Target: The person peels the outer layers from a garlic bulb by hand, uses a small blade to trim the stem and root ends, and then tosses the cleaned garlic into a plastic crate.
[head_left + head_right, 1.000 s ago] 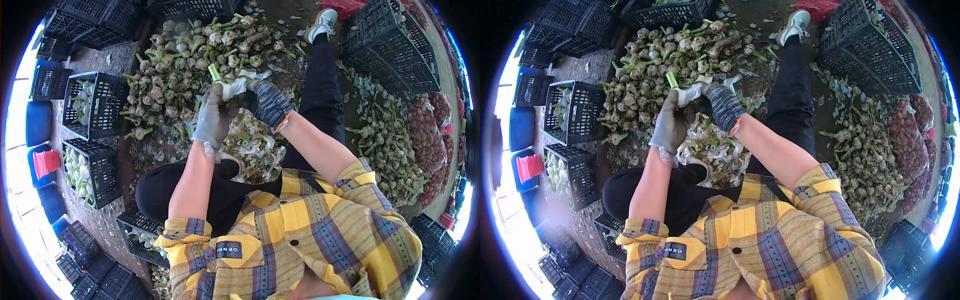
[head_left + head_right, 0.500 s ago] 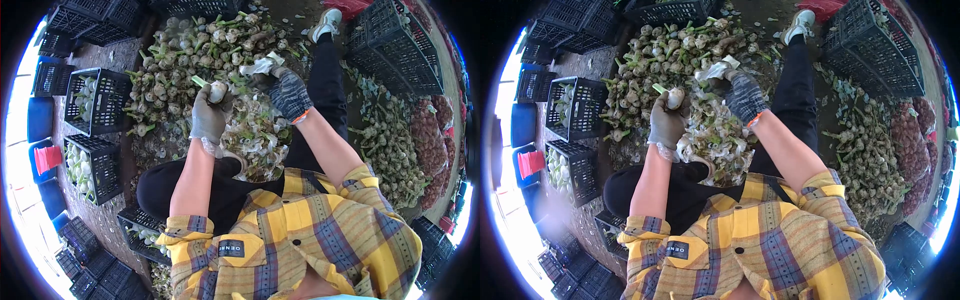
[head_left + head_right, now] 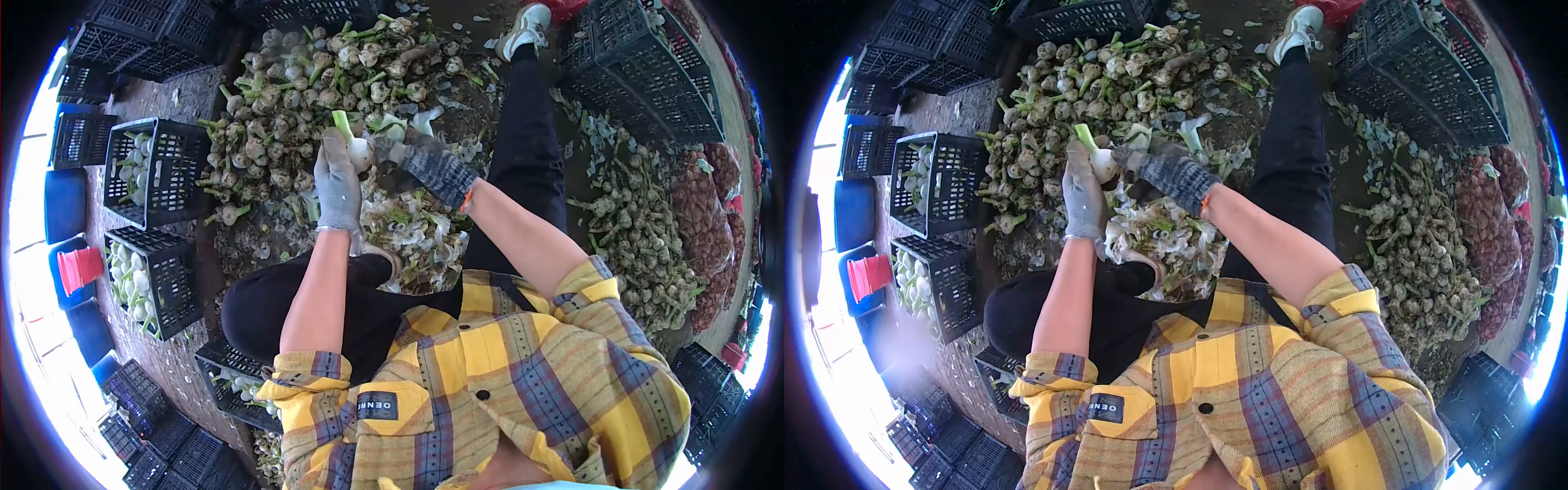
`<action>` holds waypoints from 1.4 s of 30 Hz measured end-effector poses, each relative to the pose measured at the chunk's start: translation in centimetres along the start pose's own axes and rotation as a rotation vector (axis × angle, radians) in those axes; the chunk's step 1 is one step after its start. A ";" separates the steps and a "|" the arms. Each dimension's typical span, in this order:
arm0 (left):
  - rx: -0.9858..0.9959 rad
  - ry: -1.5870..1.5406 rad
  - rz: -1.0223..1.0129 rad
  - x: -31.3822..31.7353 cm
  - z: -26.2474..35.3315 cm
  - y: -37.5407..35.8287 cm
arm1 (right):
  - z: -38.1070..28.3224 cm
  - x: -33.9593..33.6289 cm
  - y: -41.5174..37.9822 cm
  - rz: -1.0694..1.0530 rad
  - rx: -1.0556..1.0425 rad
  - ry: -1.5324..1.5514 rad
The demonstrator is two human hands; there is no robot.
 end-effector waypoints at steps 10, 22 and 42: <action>-0.032 -0.083 0.007 -0.1 -0.4 -0.2 | 0.7 1.3 0.4 -0.031 -0.078 0.171; -0.120 -0.197 0.064 0.3 -0.1 -0.4 | 1.6 -0.2 1.1 0.018 0.008 0.313; -0.045 -0.075 0.038 0.0 -0.9 0.5 | 2.1 -2.0 1.8 0.127 0.046 0.517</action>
Point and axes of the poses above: each hand's wrist, its own y-axis towards the middle knuckle, its own x-axis out of the palm, z = x × y, the point moved 7 cm from there along y, towards the middle knuckle, and after that the axes turned 6 degrees about x, right-handed, at the moved point
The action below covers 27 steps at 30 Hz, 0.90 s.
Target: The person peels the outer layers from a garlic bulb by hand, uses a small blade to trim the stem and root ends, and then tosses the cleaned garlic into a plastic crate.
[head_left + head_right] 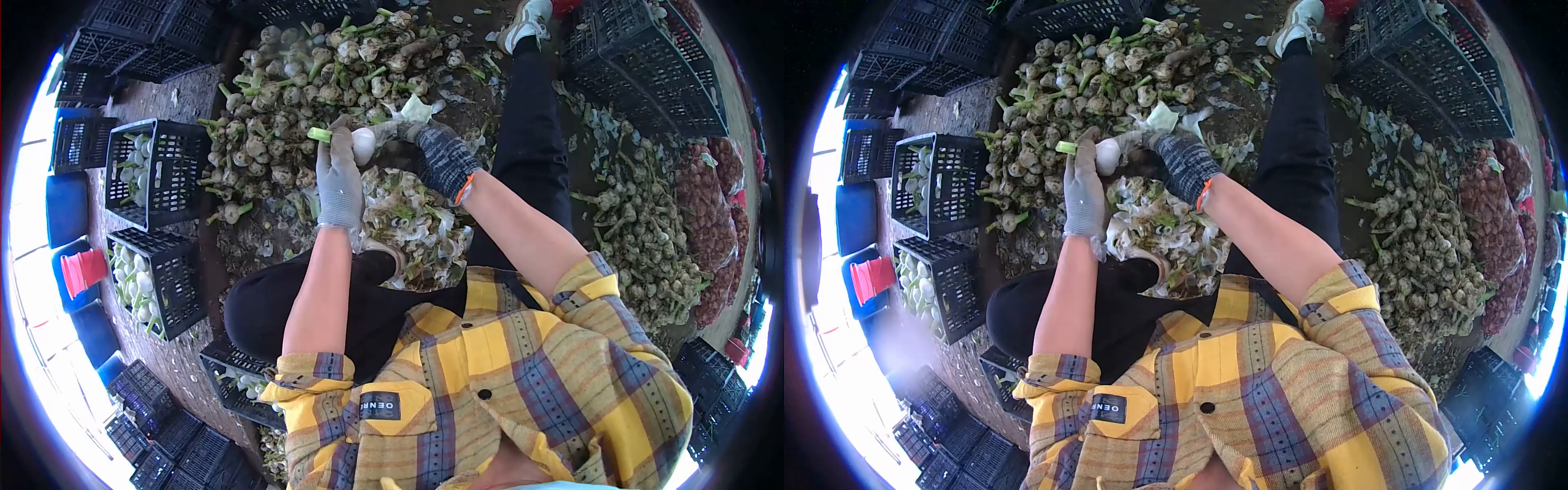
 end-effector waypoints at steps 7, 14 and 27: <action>-0.059 -0.102 -0.029 0.3 0.2 0.1 | 0.6 2.8 -0.3 -0.196 -0.023 -0.155; -0.156 -0.098 0.083 -0.2 -0.2 -0.7 | -0.2 1.1 -0.2 0.008 -0.118 -0.026; -0.261 -0.475 0.177 -1.1 -1.2 0.1 | -2.9 -0.5 -1.6 0.218 -0.720 -1.697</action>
Point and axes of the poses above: each hand's wrist, its own y-axis towards the middle knuckle, its own x-axis out of the palm, z = x × y, the point moved 7 cm from there along y, towards the middle knuckle, and after that the axes turned 6 degrees about x, right-handed, at the moved point
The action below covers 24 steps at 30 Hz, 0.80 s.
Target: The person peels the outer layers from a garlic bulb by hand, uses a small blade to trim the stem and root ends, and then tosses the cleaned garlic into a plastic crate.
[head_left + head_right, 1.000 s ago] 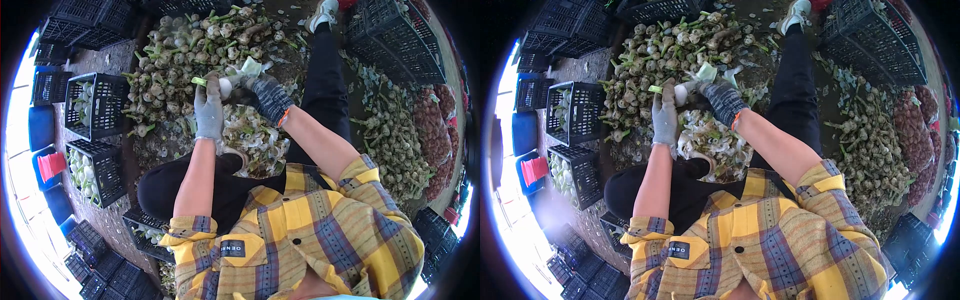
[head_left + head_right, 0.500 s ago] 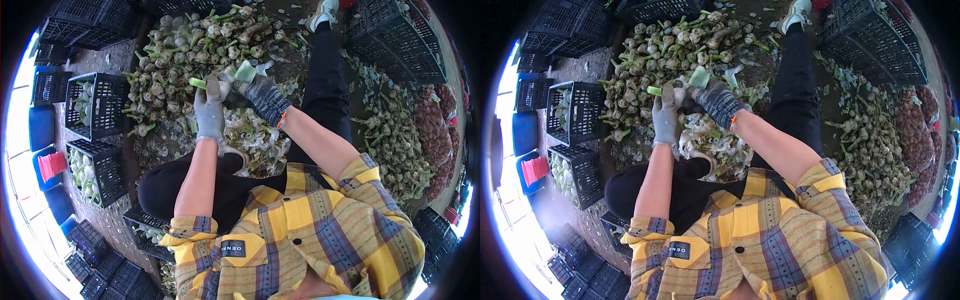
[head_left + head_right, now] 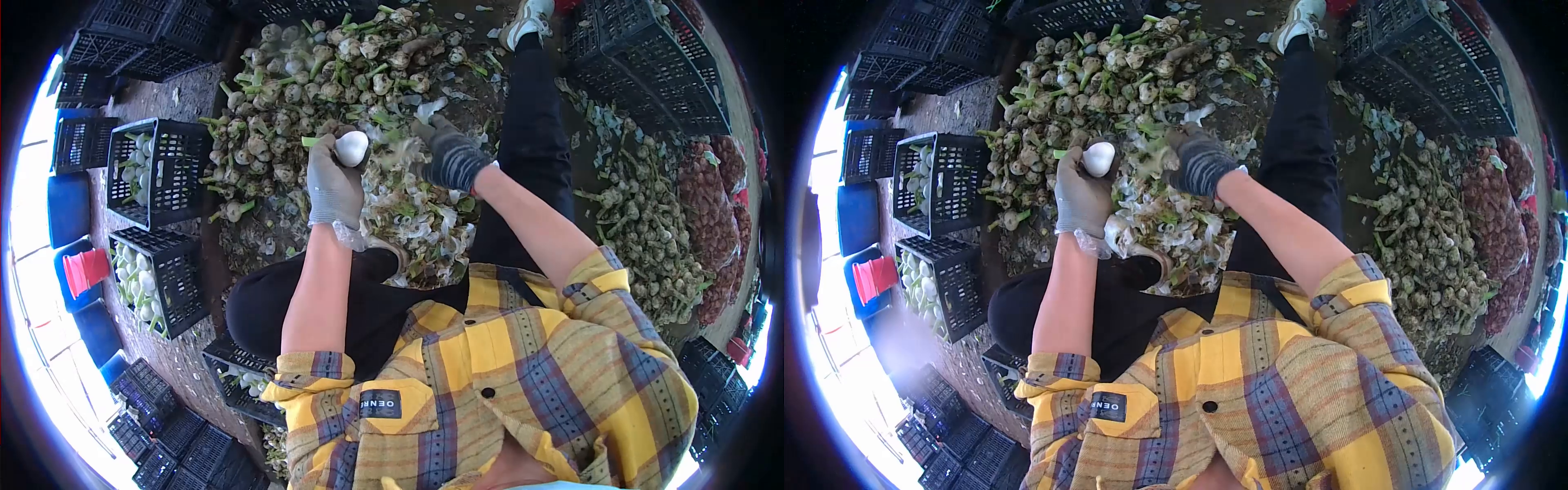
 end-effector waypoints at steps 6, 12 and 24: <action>0.003 0.100 -0.039 1.7 1.0 -1.2 | -1.0 5.0 -1.5 -0.501 0.622 1.620; 0.083 0.369 -0.090 1.7 0.4 -1.3 | -3.9 4.7 -0.8 -0.396 0.490 1.651; 0.277 0.531 -0.201 2.6 0.9 -2.0 | -3.1 5.3 -0.6 -0.510 0.571 1.674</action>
Point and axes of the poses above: each hand's wrist, its own y-axis towards the middle knuckle, its own x-axis out of the palm, z = x × y, the point moved 7 cm from there along y, towards the middle knuckle, and after that the axes turned 6 degrees about x, right-handed, at the moved point
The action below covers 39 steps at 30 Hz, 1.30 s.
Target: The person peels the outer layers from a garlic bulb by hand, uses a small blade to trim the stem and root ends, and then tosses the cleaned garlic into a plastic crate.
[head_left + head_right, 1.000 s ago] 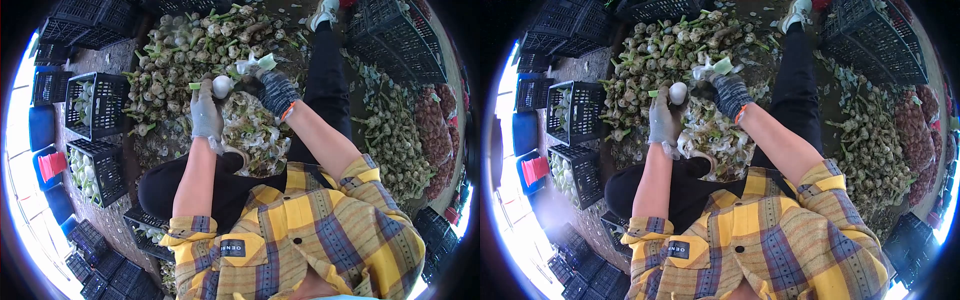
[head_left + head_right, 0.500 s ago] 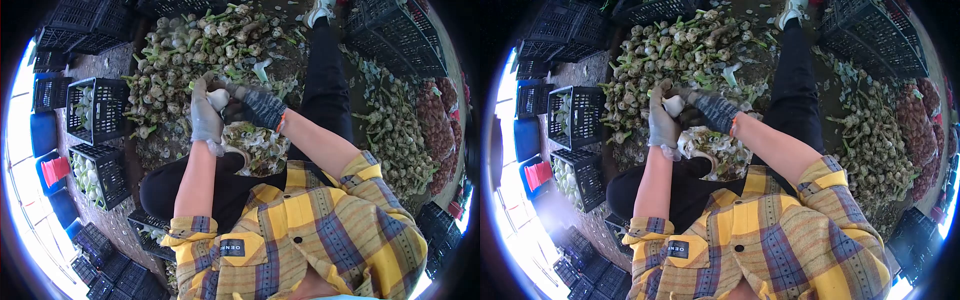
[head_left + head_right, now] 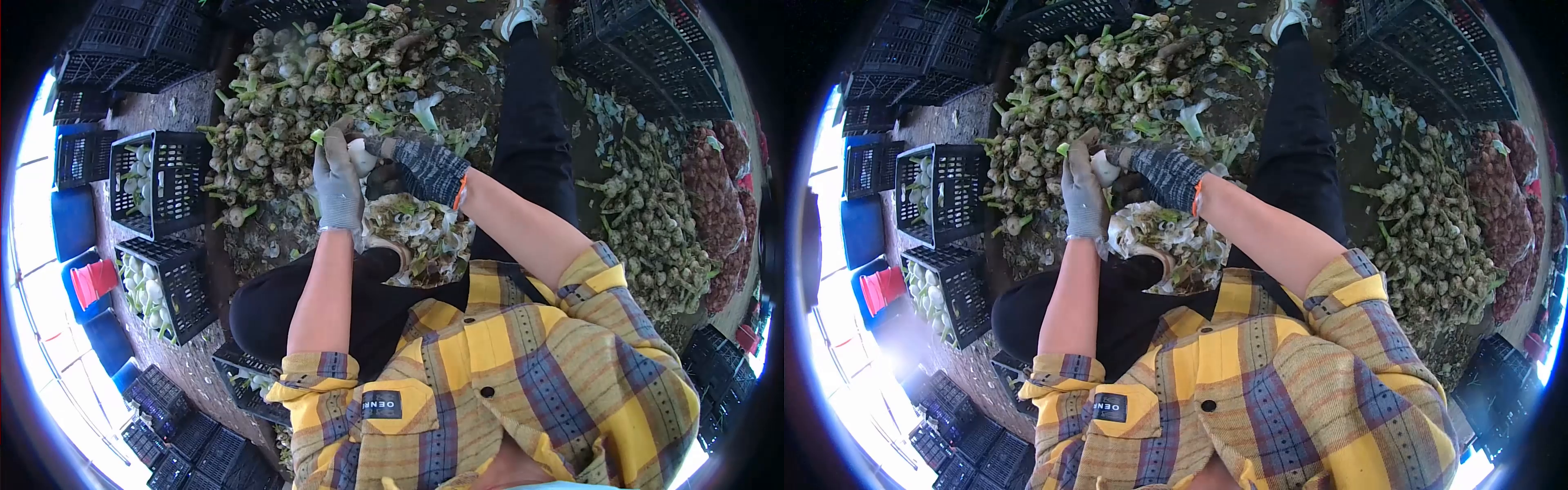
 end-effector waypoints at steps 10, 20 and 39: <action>-0.034 -0.073 -0.001 -0.3 -0.8 0.2 | 0.4 0.5 -0.4 -0.039 0.013 0.096; -0.379 -0.314 -0.003 -0.7 -3.5 -0.5 | 0.1 -5.9 -1.2 0.252 -0.053 -0.508; -0.031 -0.556 0.098 5.4 14.0 13.7 | 0.1 -17.4 -2.1 0.555 0.071 -0.422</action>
Point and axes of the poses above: each hand's wrist, its own y-axis towards the middle knuckle, its own x-axis out of the palm, z = x × y, the point moved 7 cm from there along y, towards the middle knuckle, and after that the axes turned 6 degrees about x, right-handed, at the moved point
